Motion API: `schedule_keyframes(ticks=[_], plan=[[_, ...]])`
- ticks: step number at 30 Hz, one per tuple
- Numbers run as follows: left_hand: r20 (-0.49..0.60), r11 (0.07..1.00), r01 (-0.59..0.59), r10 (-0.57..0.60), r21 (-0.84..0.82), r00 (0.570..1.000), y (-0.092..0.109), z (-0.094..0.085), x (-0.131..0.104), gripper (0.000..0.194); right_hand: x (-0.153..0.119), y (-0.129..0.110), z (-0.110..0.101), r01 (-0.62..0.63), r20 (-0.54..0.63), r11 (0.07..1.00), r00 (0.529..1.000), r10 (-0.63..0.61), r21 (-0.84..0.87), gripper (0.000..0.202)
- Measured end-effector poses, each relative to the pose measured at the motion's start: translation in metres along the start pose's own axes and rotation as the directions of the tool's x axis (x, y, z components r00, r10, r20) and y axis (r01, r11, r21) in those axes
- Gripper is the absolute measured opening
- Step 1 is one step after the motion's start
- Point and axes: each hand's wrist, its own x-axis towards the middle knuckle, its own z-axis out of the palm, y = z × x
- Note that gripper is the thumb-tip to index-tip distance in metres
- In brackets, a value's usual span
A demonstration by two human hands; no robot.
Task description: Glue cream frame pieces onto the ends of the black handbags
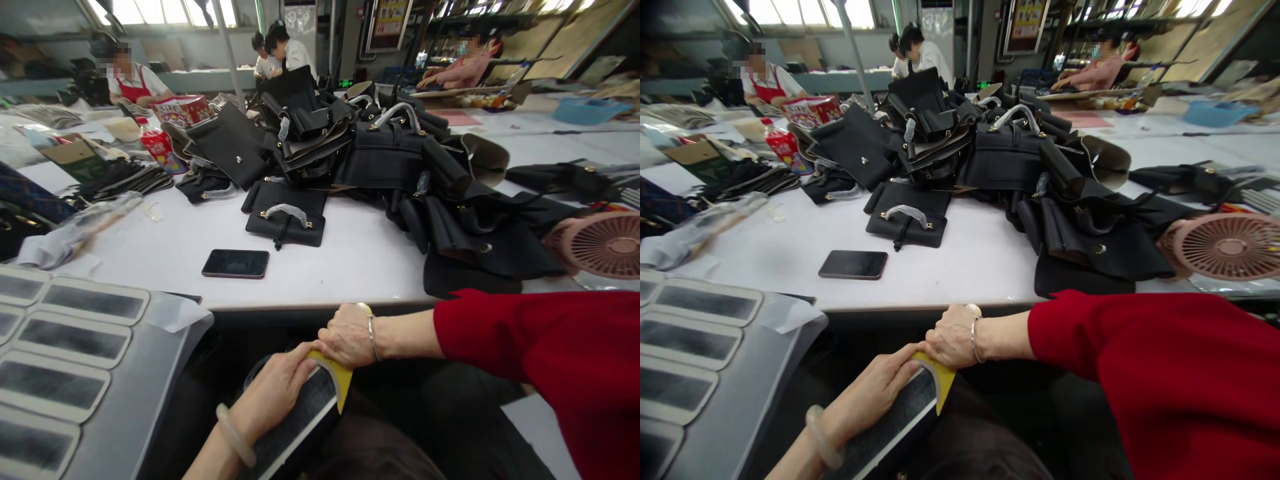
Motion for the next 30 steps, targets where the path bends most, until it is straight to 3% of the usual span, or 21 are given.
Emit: schedule_keyframes(ticks=[6, 11, 15, 23, 27, 30], plan=[[0.042, 1.0, -0.009, 0.008, 0.026, 0.999, 0.004, -0.003, -0.004, 0.037, -0.01, -0.016, 0.006, -0.082, -0.022, 0.997, 0.996, 0.082, 0.005, 0.055], [0.037, 0.997, -0.02, 0.023, -0.076, 0.999, 0.004, -0.008, 0.0, 0.045, -0.018, -0.026, 0.012, -0.132, -0.054, 0.991, 0.99, 0.131, -0.017, 0.052], [0.012, 0.984, 0.022, -0.02, -0.177, 1.0, -0.005, -0.005, 0.013, 0.039, -0.024, -0.028, 0.018, -0.165, -0.056, 0.986, 0.985, 0.165, -0.004, 0.053], [0.018, 0.969, 0.077, -0.075, -0.237, 0.997, -0.013, -0.001, 0.027, 0.043, -0.039, -0.032, 0.033, -0.218, -0.084, 0.943, 0.966, 0.246, 0.25, 0.051], [0.027, 0.972, 0.065, -0.06, -0.226, 0.998, -0.013, -0.003, 0.027, 0.042, -0.052, -0.031, 0.052, -0.251, -0.091, 0.798, 0.93, 0.355, 0.549, 0.053], [0.047, 0.972, 0.058, -0.048, -0.227, 0.998, -0.014, -0.005, 0.027, 0.043, -0.061, -0.029, 0.07, -0.292, -0.034, 0.539, 0.857, 0.514, 0.79, 0.057]])
